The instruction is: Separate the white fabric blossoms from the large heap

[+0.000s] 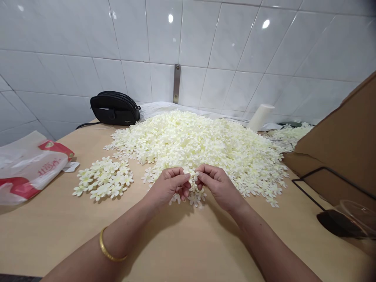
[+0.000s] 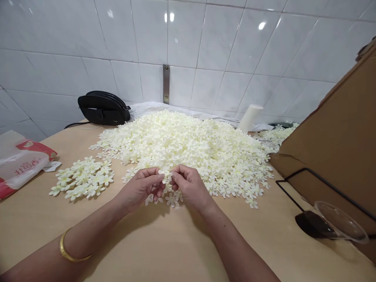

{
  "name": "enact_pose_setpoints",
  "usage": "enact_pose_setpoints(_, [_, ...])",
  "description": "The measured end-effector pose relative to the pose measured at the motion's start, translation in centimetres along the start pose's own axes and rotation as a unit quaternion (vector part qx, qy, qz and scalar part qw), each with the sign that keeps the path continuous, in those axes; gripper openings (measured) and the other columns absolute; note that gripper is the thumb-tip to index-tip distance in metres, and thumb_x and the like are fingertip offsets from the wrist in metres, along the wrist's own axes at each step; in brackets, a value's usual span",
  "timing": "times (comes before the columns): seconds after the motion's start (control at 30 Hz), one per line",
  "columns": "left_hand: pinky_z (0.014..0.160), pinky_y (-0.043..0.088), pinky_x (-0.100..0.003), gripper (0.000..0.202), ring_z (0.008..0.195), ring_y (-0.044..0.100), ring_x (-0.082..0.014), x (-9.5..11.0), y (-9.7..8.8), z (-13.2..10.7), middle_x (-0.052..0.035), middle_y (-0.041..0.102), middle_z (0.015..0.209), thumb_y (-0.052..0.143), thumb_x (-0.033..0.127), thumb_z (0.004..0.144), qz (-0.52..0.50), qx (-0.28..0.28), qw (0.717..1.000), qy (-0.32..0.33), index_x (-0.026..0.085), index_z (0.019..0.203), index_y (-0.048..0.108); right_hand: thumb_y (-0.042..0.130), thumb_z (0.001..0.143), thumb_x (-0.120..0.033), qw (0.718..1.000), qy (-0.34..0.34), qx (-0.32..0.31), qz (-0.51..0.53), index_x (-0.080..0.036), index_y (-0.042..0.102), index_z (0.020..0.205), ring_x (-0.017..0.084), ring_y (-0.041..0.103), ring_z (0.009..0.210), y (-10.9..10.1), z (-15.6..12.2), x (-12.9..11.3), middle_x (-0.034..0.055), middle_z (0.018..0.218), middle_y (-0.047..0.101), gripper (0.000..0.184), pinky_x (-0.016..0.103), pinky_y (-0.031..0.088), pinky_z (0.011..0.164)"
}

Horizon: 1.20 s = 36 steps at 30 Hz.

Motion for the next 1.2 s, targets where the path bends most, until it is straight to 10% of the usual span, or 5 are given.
enact_pose_setpoints(0.43, [0.046, 0.04, -0.019, 0.014, 0.05, 0.051, -0.0074, 1.0, -2.1, -0.2, 0.0026, 0.049, 0.057, 0.061, 0.018, 0.063, -0.045, 0.107, 0.992, 0.045, 0.012, 0.055, 0.051, 0.062, 0.064, -0.023, 0.961, 0.087, 0.036, 0.261, -0.015, 0.05, 0.062, 0.007, 0.043, 0.048, -0.9, 0.5, 2.3, -0.0025, 0.055, 0.05, 0.015, 0.021, 0.035, 0.05])
enact_pose_setpoints(0.63, [0.038, 0.036, -0.016, 0.025, 0.047, 0.054, -0.0094, 0.2, -2.3, -0.3, -0.0014, 0.055, 0.059, 0.064, 0.015, 0.057, -0.084, 0.136, 0.987, -0.013, 0.013, 0.049, 0.04, 0.046, 0.077, -0.026, 0.99, -0.042, 0.124, -0.043, -0.016, 0.048, 0.065, 0.009, 0.043, 0.053, -2.3, 0.0, -0.5, -0.0017, 0.057, 0.046, 0.016, 0.023, 0.035, 0.052])
enact_pose_setpoints(0.83, [0.035, 0.035, -0.016, 0.024, 0.044, 0.052, -0.0095, -0.3, -1.2, -0.1, -0.0015, 0.058, 0.063, 0.057, 0.012, 0.062, -0.137, 0.077, 0.987, -0.041, 0.017, 0.083, 0.048, 0.034, 0.079, -0.01, 0.859, -0.265, 0.167, -0.404, -0.016, 0.047, 0.069, 0.013, 0.04, 0.061, 0.0, -1.7, -4.5, 0.0027, 0.065, 0.044, 0.017, 0.025, 0.033, 0.056])
enact_pose_setpoints(0.97, [0.03, 0.027, -0.014, 0.018, 0.04, 0.048, -0.0067, -0.9, -0.2, 0.0, -0.001, 0.056, 0.061, 0.06, 0.027, 0.067, -0.141, 0.024, 0.988, -0.062, 0.015, 0.074, 0.049, 0.035, 0.076, -0.006, 0.809, -0.311, 0.134, -0.481, -0.015, 0.049, 0.068, 0.016, 0.041, 0.065, 1.9, -2.1, -4.4, 0.0052, 0.066, 0.045, 0.018, 0.027, 0.034, 0.059])
enact_pose_setpoints(1.2, [0.033, 0.022, -0.014, 0.019, 0.037, 0.039, -0.0029, -0.4, -1.3, 0.1, 0.0043, 0.05, 0.053, 0.066, 0.025, 0.062, -0.052, 0.065, 0.996, -0.014, 0.015, 0.069, 0.051, 0.037, 0.084, -0.02, 0.938, -0.195, 0.16, -0.237, -0.017, 0.053, 0.083, 0.013, 0.048, 0.069, -0.8, -1.5, -3.9, 0.004, 0.077, 0.052, 0.016, 0.025, 0.039, 0.063])
Point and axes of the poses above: each hand's wrist, its own z-axis towards the middle knuckle, its own y-axis out of the palm, x = y × z, the point moved 9 cm from there along z, towards the middle knuckle
